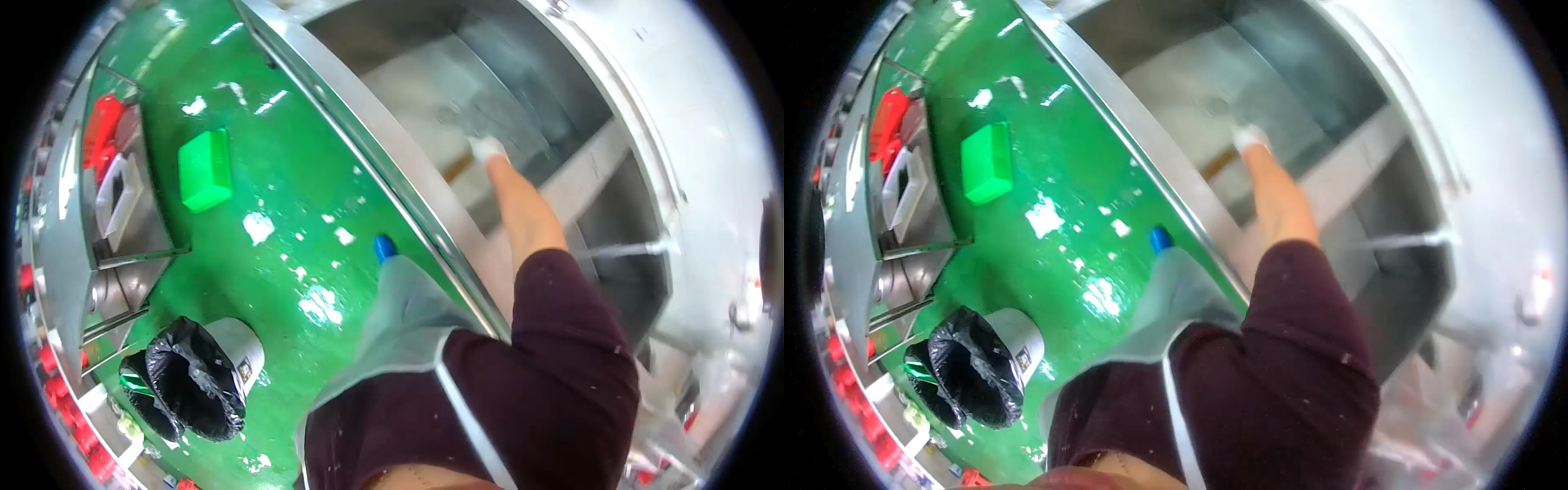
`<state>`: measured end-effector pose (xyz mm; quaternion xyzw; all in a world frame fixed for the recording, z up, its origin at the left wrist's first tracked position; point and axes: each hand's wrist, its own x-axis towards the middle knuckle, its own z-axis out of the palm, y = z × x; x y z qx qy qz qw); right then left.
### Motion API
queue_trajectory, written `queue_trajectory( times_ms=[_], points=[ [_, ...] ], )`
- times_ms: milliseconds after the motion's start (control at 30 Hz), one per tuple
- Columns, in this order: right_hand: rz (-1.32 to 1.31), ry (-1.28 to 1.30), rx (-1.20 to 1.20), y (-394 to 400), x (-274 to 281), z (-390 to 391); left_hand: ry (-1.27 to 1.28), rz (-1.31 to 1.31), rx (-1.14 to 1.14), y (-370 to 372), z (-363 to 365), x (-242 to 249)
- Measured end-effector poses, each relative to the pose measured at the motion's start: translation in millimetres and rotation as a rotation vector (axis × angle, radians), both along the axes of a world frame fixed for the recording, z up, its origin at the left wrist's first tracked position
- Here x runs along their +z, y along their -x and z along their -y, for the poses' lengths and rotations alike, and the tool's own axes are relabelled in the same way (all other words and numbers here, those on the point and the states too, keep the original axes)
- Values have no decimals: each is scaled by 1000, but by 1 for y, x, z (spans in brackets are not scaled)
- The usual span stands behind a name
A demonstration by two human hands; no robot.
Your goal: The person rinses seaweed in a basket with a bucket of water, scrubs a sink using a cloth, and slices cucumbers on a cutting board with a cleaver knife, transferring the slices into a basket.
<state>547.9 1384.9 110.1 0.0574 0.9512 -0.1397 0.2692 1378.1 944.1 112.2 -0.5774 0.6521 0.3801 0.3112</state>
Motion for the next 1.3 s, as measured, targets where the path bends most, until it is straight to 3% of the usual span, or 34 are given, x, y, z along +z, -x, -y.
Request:
queue_trajectory(
  times_ms=[67,133,167,200,300,333,400,433,533,600,667,767,800,867,900,1000,1100,1167,1200,1300],
  points=[
    [-38,115,-143,27,-63,15,-18,1,103,16,-6,33],
    [105,-55,31,44,-166,4,-13,28,182,28,-9,72],
    [123,-48,-49,22,-144,21,-17,43,217,32,-15,87],
    [97,-211,269,12,-169,16,-17,60,244,40,-19,102],
    [731,-610,744,5,-243,30,-12,72,327,56,-40,129],
    [975,-651,630,8,-325,10,-5,51,340,64,-46,132],
    [473,-480,863,-4,-317,-24,32,-5,339,79,-45,120],
    [239,-379,951,0,-298,-38,56,-35,336,89,-37,113],
    [357,248,-51,15,-222,-31,163,-121,294,153,12,82],
    [379,682,-735,1,-126,-21,163,-109,194,175,36,68],
    [636,1118,-658,-17,96,28,173,-201,56,223,92,24],
    [889,1710,-891,-80,181,15,96,-275,-101,242,126,0],
    [814,1841,-932,-107,195,12,42,-293,-146,257,132,7],
    [651,2077,-1030,-170,216,1,58,-371,-364,266,168,-36],
    [478,2126,-957,-204,240,11,51,-397,-477,273,182,-54],
    [502,2229,-806,-283,286,5,52,-309,-557,313,221,-67],
    [-33,1995,-540,-341,323,-3,141,-503,-494,344,262,-110],
    [-401,1886,-546,-385,355,6,51,-413,-469,391,268,-103],
    [-551,1743,-690,-412,364,2,-1,-586,-560,407,265,-105],
    [-808,1308,-815,-474,388,-16,-160,-675,-847,463,261,-183]
  ],
)
